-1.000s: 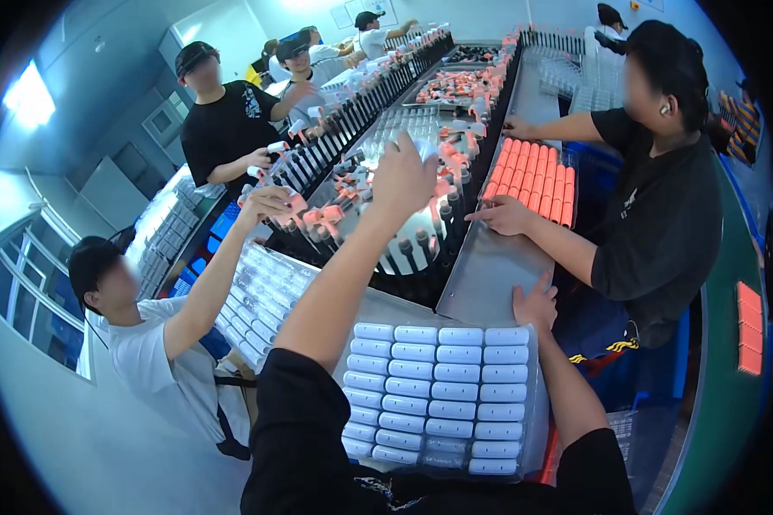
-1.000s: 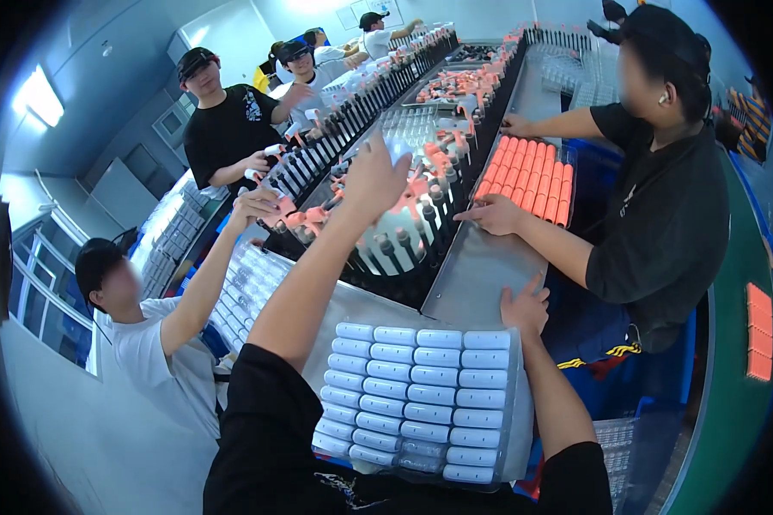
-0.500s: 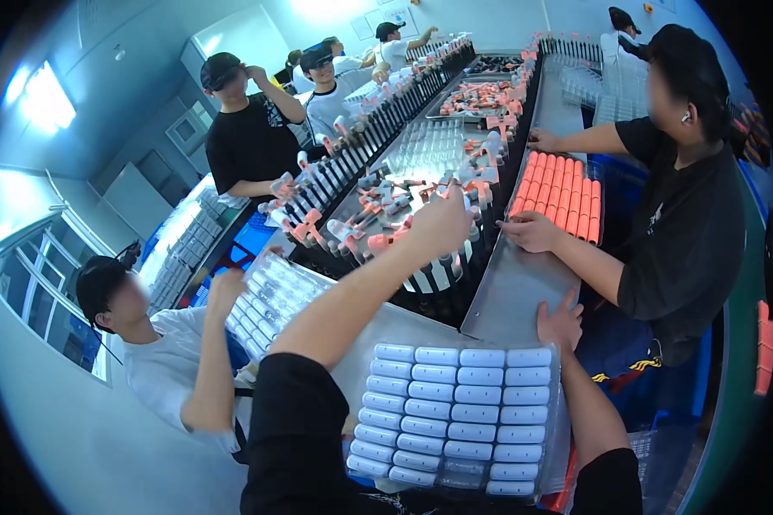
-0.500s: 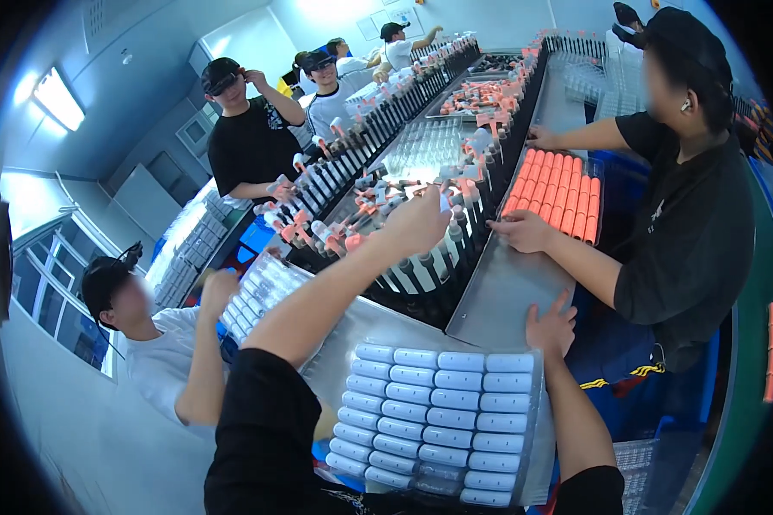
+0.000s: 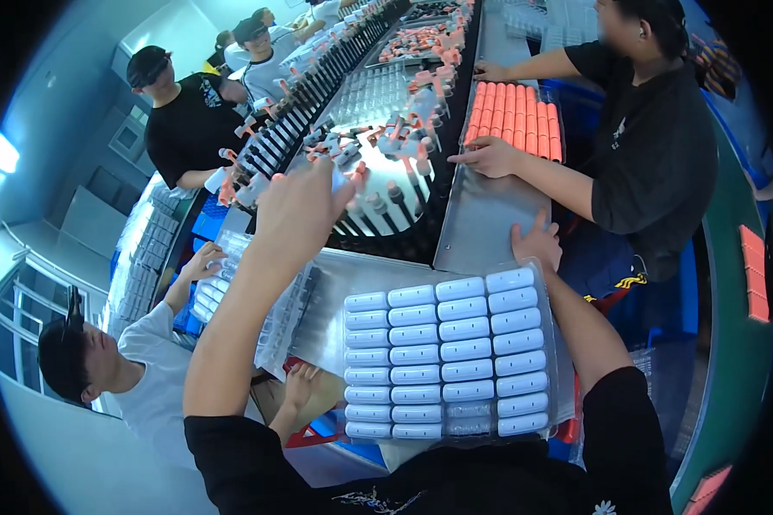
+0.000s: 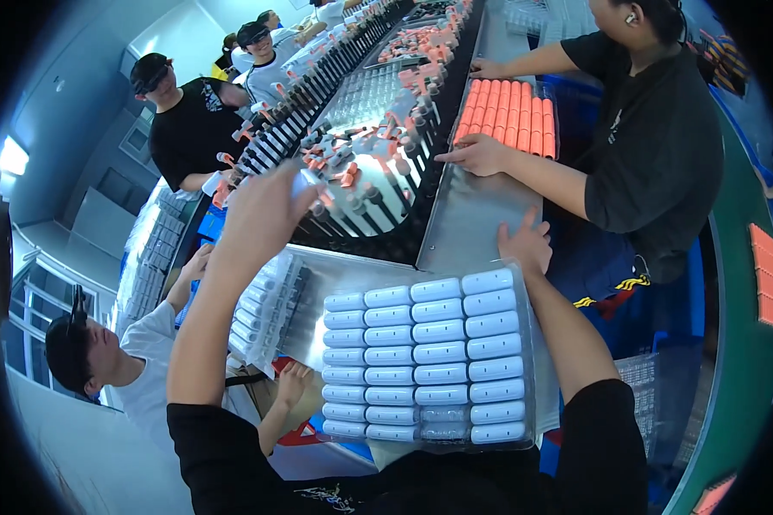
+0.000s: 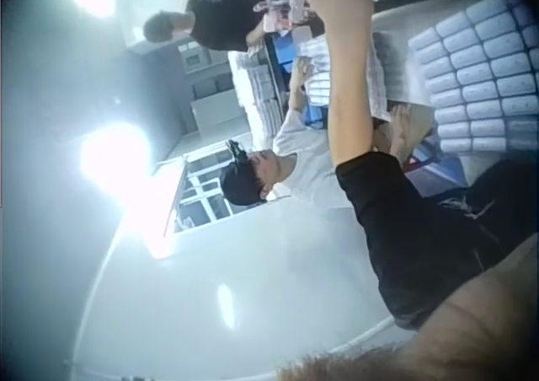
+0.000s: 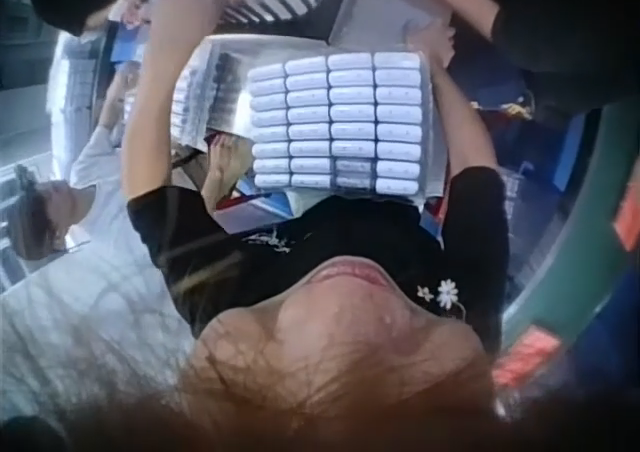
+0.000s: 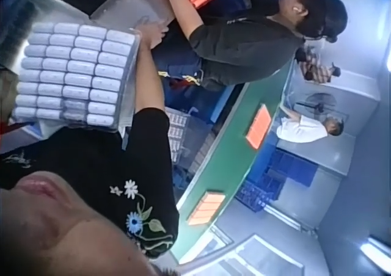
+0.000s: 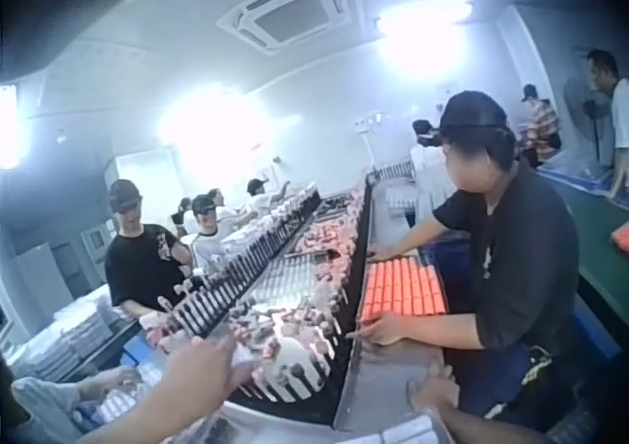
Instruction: The person assembles small components by hand, placing them into partitioned plastic trays on a factory assembly line.
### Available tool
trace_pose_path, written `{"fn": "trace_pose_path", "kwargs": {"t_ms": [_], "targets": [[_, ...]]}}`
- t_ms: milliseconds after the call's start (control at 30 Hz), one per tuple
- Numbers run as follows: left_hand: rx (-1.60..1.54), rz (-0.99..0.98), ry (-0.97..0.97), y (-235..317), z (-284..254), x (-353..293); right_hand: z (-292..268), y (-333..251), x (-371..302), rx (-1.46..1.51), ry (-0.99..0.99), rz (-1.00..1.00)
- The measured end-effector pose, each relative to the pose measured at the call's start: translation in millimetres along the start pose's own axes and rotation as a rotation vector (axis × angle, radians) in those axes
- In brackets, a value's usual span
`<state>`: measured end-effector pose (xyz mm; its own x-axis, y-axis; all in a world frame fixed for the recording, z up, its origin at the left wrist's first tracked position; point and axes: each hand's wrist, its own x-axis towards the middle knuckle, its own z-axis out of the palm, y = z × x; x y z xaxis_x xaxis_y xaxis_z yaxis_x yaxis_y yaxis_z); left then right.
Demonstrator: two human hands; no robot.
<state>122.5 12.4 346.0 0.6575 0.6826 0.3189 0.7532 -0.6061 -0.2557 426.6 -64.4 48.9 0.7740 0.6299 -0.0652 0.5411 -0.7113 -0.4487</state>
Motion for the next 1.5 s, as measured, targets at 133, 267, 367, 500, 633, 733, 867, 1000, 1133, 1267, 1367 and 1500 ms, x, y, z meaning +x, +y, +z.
{"fn": "trace_pose_path", "kwargs": {"t_ms": [133, 267, 367, 500, 633, 733, 867, 1000, 1133, 1267, 1367, 1500], "targets": [[0.039, 0.118, 0.305, 23, 15, 41, 8, 0, 0, 0.026, -0.023, 0.002], [0.040, 0.106, 0.323, 54, 65, 109, 0, 2, 3, 0.032, 0.012, 0.002], [0.122, 0.100, 0.274, 43, 140, 123, 7, -15, -3, 0.015, 0.041, 0.025], [0.069, -0.164, 0.091, 86, 134, 117, 3, 12, 9, 0.032, 0.026, 0.036], [0.168, -0.129, 0.028, 23, 143, 98, 17, 2, 0, 0.076, -0.004, 0.001], [0.241, -0.049, -0.054, -2, 156, 95, 14, 2, -2, 0.083, -0.082, 0.027], [0.316, -0.140, 0.000, -27, 158, 76, 27, 1, 3, 0.025, 0.069, 0.062], [-0.045, -0.416, 0.072, -32, 141, 40, 25, 16, 17, 0.283, 0.003, 0.112], [-0.246, -0.398, 0.113, -18, 134, 11, 85, 150, 59, 0.719, 0.122, -0.228], [-0.349, -0.165, -0.059, 24, 66, -121, 122, 213, -112, 0.663, -0.167, -0.401], [-0.676, 0.018, -0.009, 93, 14, -194, 129, 321, -315, 0.048, 0.072, -0.381], [-0.806, 0.024, -0.010, 124, 18, -257, 60, 334, -361, 0.169, -0.414, -0.027]]}}
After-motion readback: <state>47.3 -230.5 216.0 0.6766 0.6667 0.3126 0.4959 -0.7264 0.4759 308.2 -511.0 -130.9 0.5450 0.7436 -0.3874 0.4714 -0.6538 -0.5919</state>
